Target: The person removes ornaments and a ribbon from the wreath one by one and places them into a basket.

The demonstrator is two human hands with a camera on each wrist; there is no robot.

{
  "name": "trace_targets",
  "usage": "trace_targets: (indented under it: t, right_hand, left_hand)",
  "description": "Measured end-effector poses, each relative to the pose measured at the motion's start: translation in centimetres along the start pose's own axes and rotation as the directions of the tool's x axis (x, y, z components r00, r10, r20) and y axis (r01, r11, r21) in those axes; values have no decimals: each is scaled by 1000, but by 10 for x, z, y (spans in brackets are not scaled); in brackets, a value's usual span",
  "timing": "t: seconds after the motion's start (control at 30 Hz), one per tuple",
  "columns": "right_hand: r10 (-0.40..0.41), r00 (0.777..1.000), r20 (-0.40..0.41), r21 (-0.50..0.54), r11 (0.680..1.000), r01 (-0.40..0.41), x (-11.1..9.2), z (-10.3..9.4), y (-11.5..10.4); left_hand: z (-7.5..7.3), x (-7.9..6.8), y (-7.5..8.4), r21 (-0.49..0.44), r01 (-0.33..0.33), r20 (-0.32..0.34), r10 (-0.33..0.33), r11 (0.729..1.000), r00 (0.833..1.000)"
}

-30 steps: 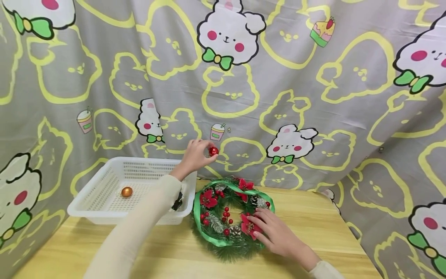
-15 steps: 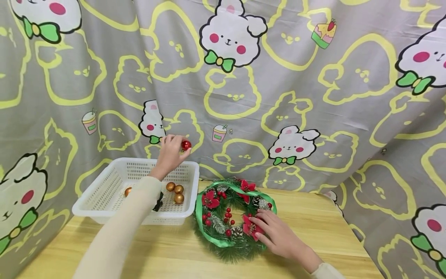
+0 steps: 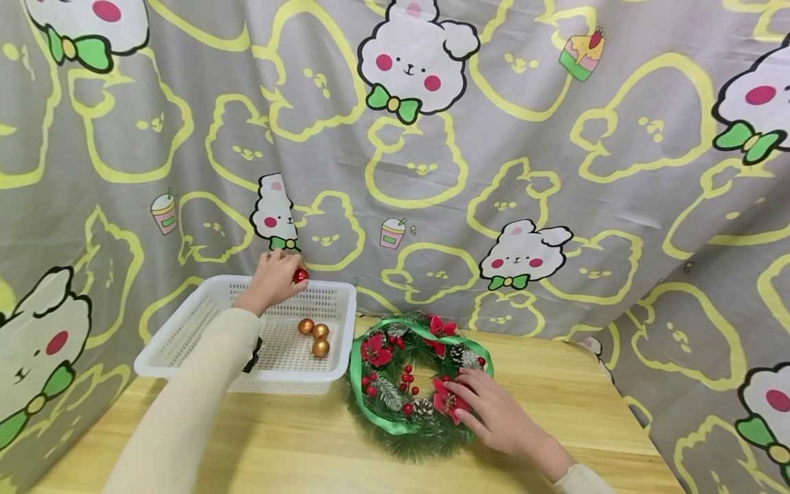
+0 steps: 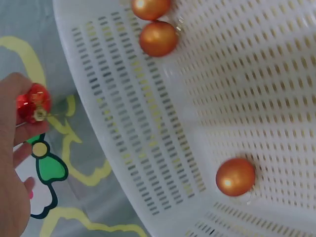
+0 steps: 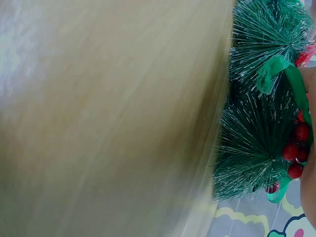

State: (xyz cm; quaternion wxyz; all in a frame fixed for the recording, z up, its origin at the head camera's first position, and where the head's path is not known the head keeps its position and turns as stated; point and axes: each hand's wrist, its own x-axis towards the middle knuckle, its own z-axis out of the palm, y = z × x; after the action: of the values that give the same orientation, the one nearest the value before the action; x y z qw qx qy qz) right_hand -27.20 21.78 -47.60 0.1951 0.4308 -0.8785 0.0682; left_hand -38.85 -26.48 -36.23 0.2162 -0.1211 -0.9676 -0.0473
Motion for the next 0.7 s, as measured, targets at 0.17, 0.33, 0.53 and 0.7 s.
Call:
trace_targets:
  t: [0.17, 0.33, 0.53, 0.7]
  right_hand:
    - [-8, 1000, -3, -2, 1000, 8, 0, 0, 1]
    - [-4, 1000, -6, 5, 1000, 4, 0, 0, 1]
    - [26, 999, 23, 20, 999, -27, 0, -2, 0]
    - [28, 999, 21, 27, 999, -28, 0, -1, 1]
  left_hand:
    - [-2, -8, -1, 49, -38, 121, 31, 998, 992]
    - [-2, -16, -1, 97, -72, 161, 55, 993, 985]
    - [-7, -26, 2, 125, -41, 263, 7, 991, 965]
    - [-4, -30, 2, 127, 15, 365, -61, 992, 929]
